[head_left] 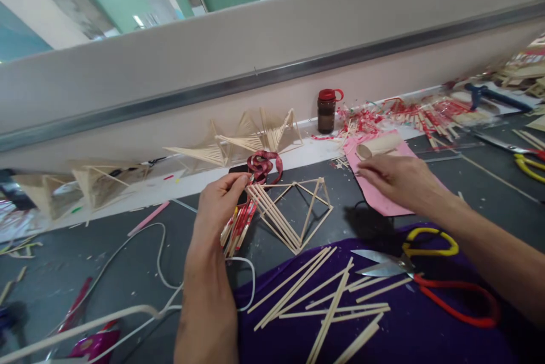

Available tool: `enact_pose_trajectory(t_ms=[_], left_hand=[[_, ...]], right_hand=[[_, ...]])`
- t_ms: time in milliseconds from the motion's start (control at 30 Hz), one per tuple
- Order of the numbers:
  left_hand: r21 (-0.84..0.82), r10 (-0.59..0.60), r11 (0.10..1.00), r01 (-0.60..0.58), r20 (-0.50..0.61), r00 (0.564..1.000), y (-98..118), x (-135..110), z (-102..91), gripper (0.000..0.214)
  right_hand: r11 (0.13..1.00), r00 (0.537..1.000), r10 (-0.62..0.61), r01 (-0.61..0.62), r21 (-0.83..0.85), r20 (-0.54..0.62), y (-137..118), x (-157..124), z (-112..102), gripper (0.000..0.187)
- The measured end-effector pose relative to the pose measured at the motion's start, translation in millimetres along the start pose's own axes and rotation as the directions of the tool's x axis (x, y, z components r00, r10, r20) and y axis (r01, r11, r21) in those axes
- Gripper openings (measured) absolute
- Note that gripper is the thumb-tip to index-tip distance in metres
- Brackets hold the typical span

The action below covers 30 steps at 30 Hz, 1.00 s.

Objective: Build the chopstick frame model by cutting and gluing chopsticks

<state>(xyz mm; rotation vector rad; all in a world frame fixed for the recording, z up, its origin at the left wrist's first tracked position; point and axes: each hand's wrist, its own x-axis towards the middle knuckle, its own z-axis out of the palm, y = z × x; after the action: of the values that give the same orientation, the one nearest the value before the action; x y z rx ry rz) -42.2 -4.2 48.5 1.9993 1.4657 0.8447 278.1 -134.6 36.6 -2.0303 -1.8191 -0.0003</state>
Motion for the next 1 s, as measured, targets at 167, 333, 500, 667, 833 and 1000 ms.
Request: enact_pose_trajectory(t_ms=[167,333,500,667,833,1000], left_hand=[[-0.133,-0.015,0.991,0.031,0.12,0.993,6.0,-2.9,-3.6,0.038],[-0.278,-0.054,0.954,0.109,0.201,0.978,11.9,-5.4,-6.6,0.045],[-0.269,-0.069,0.951,0.153,0.299,0.952,7.7,-3.8,-2.0,0.044],[-0.258,-0.08,0.953,0.157,0.283,0.956,5.1,-3.5,-4.0,0.043],[-0.273,-0.103,0.944,0.183,0.283,0.953,3.9,-3.6,-5.9,0.037],[-0.289,-0.099,0.941,0.178,0.267,0.959,3.6,-3.8,-4.8,0.036]], right_hand=[[0.815,0.848,-0.529,0.519,0.259,-0.035,-114.5,7.0,16.7,0.026],[0.806,0.913,-0.392,0.401,0.436,-0.115,-152.2,43.3,51.8,0.03],[0.837,0.935,-0.342,0.349,0.422,-0.096,-153.6,60.7,73.7,0.025],[0.869,0.944,-0.315,0.328,0.371,-0.096,-156.7,57.0,83.4,0.024],[0.877,0.948,-0.299,0.317,0.362,-0.107,-156.4,56.9,83.6,0.026],[0.866,0.939,-0.331,0.34,0.367,-0.089,-155.1,58.1,88.2,0.028]])
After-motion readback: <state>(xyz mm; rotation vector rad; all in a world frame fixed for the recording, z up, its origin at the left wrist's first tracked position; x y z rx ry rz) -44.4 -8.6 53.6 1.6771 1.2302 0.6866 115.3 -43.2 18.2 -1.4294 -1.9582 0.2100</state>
